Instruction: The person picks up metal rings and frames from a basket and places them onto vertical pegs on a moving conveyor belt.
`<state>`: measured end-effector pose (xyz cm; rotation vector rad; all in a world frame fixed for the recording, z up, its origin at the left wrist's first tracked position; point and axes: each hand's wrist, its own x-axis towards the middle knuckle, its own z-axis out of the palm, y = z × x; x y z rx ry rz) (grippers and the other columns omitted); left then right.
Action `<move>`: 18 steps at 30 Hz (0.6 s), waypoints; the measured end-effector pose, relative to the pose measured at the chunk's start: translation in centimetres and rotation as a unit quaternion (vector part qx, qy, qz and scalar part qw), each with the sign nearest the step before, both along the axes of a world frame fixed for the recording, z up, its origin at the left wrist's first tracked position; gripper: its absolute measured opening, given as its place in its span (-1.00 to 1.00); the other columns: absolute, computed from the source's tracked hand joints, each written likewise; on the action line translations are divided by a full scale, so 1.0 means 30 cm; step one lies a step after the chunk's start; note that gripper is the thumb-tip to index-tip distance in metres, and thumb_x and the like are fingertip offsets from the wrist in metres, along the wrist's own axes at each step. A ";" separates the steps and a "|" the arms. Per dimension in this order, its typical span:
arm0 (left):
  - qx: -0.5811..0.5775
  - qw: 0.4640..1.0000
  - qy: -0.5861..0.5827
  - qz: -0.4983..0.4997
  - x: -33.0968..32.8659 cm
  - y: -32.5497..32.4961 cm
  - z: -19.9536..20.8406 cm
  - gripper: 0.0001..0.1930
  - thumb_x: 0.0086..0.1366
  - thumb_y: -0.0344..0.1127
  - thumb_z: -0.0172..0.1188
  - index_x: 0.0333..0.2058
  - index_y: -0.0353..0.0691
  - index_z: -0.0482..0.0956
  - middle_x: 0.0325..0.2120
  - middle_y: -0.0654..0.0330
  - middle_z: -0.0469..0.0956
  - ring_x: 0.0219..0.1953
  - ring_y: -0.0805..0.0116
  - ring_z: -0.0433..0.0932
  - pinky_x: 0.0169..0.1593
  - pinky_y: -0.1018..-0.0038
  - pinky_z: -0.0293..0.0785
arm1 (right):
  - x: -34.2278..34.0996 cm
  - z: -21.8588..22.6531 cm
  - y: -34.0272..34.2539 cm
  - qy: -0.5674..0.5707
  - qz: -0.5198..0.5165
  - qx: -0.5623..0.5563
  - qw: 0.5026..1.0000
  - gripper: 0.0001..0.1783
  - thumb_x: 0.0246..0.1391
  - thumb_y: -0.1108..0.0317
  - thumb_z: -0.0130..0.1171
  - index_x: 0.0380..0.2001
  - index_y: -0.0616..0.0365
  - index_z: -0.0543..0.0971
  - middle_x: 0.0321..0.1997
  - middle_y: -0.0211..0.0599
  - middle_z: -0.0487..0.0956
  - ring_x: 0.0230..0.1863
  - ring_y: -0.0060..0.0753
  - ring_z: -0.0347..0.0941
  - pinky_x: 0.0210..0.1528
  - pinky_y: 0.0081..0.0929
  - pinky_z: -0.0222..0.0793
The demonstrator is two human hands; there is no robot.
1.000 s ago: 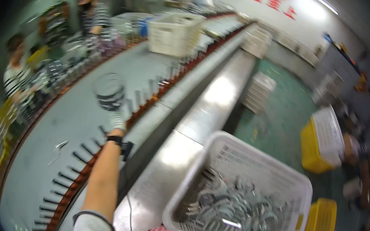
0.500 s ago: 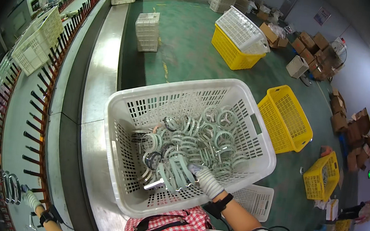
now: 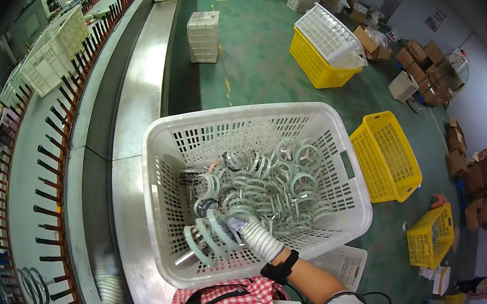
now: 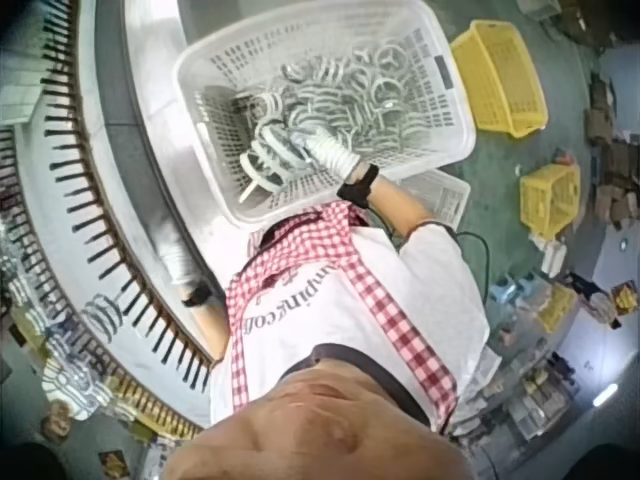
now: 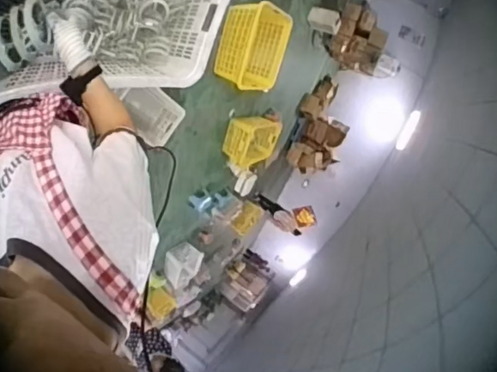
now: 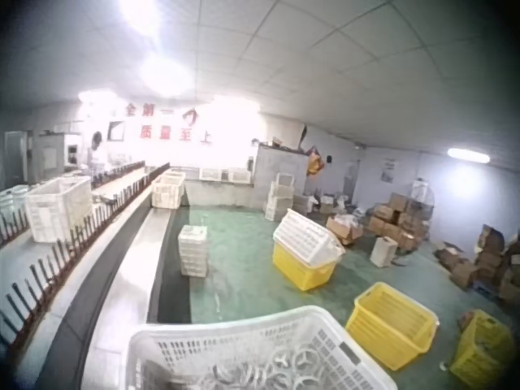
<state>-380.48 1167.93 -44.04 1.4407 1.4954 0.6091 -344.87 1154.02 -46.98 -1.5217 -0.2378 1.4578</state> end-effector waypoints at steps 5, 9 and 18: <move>-0.344 0.879 -0.177 -0.280 0.276 -0.121 0.053 -0.60 0.26 -0.13 0.01 -0.08 -0.36 0.39 -0.35 0.13 0.51 -0.29 0.41 0.49 -0.15 0.52 0.42 | -0.052 0.079 0.054 0.034 0.071 0.044 0.996 -0.67 0.13 0.21 0.03 -0.16 0.22 0.50 -0.36 -0.45 0.55 -0.40 -0.63 0.39 -0.30 -0.63 0.34; -0.411 0.841 -0.143 -0.322 0.364 -0.081 0.092 -0.62 0.24 -0.08 0.03 -0.20 -0.34 0.42 -0.52 0.22 0.48 -0.45 0.46 0.48 -0.30 0.56 0.42 | 0.047 0.106 0.061 0.018 0.138 0.088 0.986 -0.60 0.12 0.12 0.03 -0.13 0.23 0.48 -0.26 -0.42 0.54 -0.25 -0.62 0.38 -0.14 -0.63 0.30; -0.319 0.925 -0.081 -0.191 0.266 -0.138 0.074 -0.65 0.12 -0.14 0.08 -0.15 -0.18 0.36 -0.42 0.12 0.39 -0.38 0.30 0.40 -0.28 0.42 0.35 | 0.966 -0.190 0.136 -0.449 -0.148 -0.073 0.878 -0.64 0.01 0.28 0.01 -0.14 0.24 0.45 -0.23 -0.26 0.48 -0.22 -0.32 0.37 -0.13 -0.43 0.29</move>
